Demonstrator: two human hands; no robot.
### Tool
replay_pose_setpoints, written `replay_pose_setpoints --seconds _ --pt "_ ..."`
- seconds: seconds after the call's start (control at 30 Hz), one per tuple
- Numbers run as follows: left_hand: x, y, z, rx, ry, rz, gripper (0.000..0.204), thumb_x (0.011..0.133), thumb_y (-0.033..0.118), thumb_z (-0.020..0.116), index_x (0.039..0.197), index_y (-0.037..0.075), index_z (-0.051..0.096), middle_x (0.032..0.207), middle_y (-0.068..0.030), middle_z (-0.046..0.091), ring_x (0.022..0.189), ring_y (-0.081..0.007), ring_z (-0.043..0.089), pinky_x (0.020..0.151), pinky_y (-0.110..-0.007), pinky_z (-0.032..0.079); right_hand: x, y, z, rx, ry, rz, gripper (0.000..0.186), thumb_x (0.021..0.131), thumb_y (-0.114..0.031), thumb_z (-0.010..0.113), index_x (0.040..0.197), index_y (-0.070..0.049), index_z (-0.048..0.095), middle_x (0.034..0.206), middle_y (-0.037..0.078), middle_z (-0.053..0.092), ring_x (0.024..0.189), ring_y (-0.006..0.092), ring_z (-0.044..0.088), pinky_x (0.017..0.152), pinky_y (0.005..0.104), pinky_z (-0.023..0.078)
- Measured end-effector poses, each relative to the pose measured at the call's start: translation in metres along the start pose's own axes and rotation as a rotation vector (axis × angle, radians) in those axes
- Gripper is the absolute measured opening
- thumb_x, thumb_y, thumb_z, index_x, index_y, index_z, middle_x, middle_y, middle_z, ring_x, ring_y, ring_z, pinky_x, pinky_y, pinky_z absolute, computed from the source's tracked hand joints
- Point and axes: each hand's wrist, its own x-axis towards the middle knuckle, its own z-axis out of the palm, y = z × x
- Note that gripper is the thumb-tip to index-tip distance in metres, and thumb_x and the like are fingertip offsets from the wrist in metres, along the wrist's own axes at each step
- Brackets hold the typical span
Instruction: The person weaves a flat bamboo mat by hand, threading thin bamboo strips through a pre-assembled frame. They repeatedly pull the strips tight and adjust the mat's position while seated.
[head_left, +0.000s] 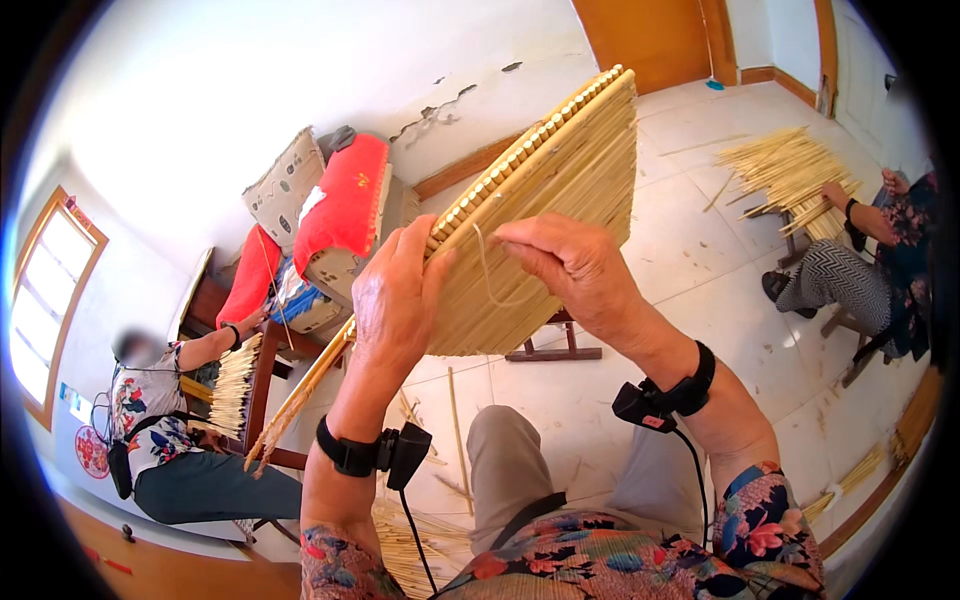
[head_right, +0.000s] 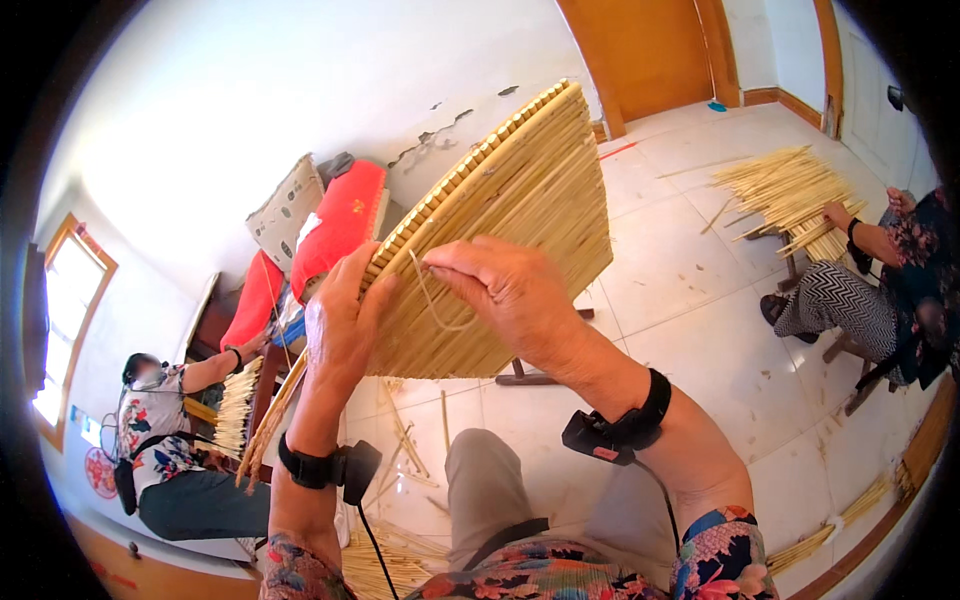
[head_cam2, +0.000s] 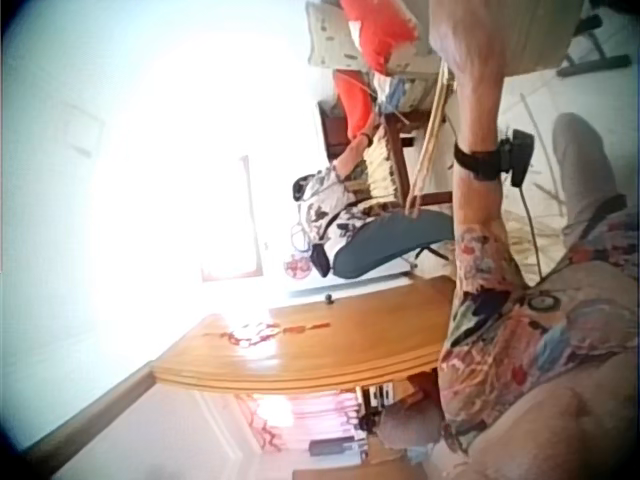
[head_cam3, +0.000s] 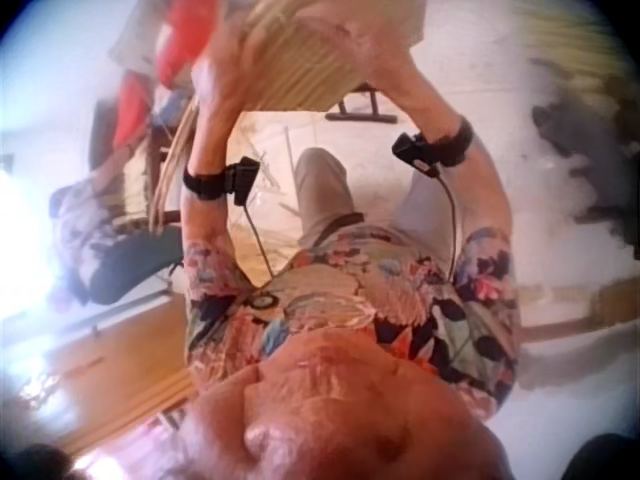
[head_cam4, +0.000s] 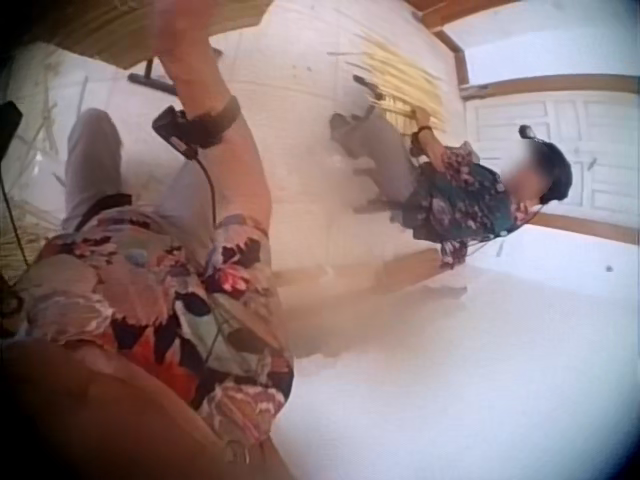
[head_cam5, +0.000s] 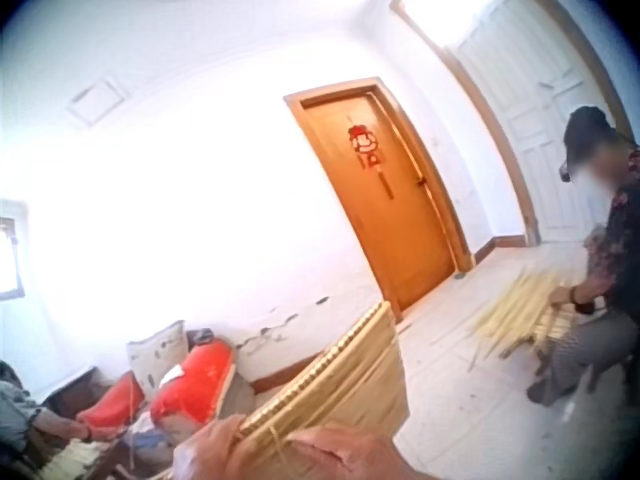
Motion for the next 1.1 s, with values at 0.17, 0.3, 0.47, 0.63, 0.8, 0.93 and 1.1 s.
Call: replay_pose_setpoints --seconds 0.17,0.3,0.47,0.63,0.8,0.93,1.1 --pt "-0.005 -0.005 -0.003 -0.045 -0.004 -0.023 0.034 0.088 0.015 0.065 0.120 0.003 0.058 0.097 -0.0158 0.064 0.088 -0.0347 0.063 0.076 -0.041 0.050 0.004 -0.005 0.015 -0.119 -0.068 0.005 0.016 0.089 -0.011 0.067 0.104 -0.011 0.068 0.084 0.011 0.059 0.076 0.0303 0.062 0.066 0.0379 0.051" --pt "-0.009 -0.008 -0.003 -0.095 -0.006 -0.063 0.034 0.088 0.015 0.065 0.119 0.004 0.058 0.097 -0.0159 0.064 0.088 -0.0347 0.063 0.076 -0.041 0.050 0.004 -0.004 0.016 -0.153 -0.064 -0.017 0.018 0.089 -0.006 0.065 0.106 -0.009 0.068 0.083 0.009 0.056 0.073 0.0253 0.060 0.065 0.0345 0.048" --pt "-0.010 -0.009 -0.005 -0.086 -0.011 -0.066 0.035 0.087 0.016 0.066 0.119 0.004 0.059 0.098 -0.0162 0.064 0.088 -0.0353 0.064 0.076 -0.042 0.050 0.006 -0.002 0.007 -0.357 -0.074 -0.102 0.018 0.087 -0.006 0.067 0.104 -0.007 0.068 0.080 0.009 0.056 0.071 0.0247 0.061 0.060 0.0345 0.049" --pt "-0.008 -0.011 -0.002 -0.093 -0.008 -0.078 0.035 0.087 0.017 0.066 0.119 0.004 0.059 0.096 -0.0164 0.064 0.088 -0.0356 0.064 0.076 -0.042 0.050 0.010 0.002 0.003 -0.413 -0.105 -0.164 0.022 0.084 -0.004 0.069 0.106 -0.007 0.068 0.078 0.008 0.057 0.069 0.0253 0.061 0.059 0.0344 0.050" --pt "-0.008 -0.011 -0.002 -0.070 0.000 -0.079 0.035 0.087 0.017 0.066 0.119 0.004 0.059 0.096 -0.0163 0.064 0.087 -0.0358 0.063 0.076 -0.042 0.050 0.013 -0.004 0.004 -0.436 -0.137 -0.146 0.030 0.083 -0.001 0.068 0.111 -0.008 0.067 0.082 0.009 0.060 0.073 0.0270 0.063 0.062 0.0349 0.053" --pt "-0.005 -0.009 0.001 -0.075 -0.015 -0.103 0.033 0.087 0.017 0.066 0.117 0.005 0.059 0.094 -0.0157 0.064 0.088 -0.0356 0.063 0.075 -0.043 0.050 0.017 0.002 0.000 -0.481 -0.171 -0.182 0.033 0.079 -0.003 0.065 0.111 -0.010 0.067 0.080 0.007 0.056 0.076 0.0261 0.062 0.062 0.0364 0.052" --pt "-0.003 -0.009 0.001 -0.035 -0.014 -0.103 0.030 0.087 0.018 0.065 0.113 0.005 0.059 0.090 -0.0148 0.063 0.086 -0.0353 0.063 0.075 -0.045 0.050 0.025 0.007 -0.003 -0.483 -0.239 -0.196 0.033 0.081 -0.002 0.063 0.112 -0.011 0.067 0.080 0.008 0.057 0.075 0.0274 0.062 0.063 0.0368 0.052"
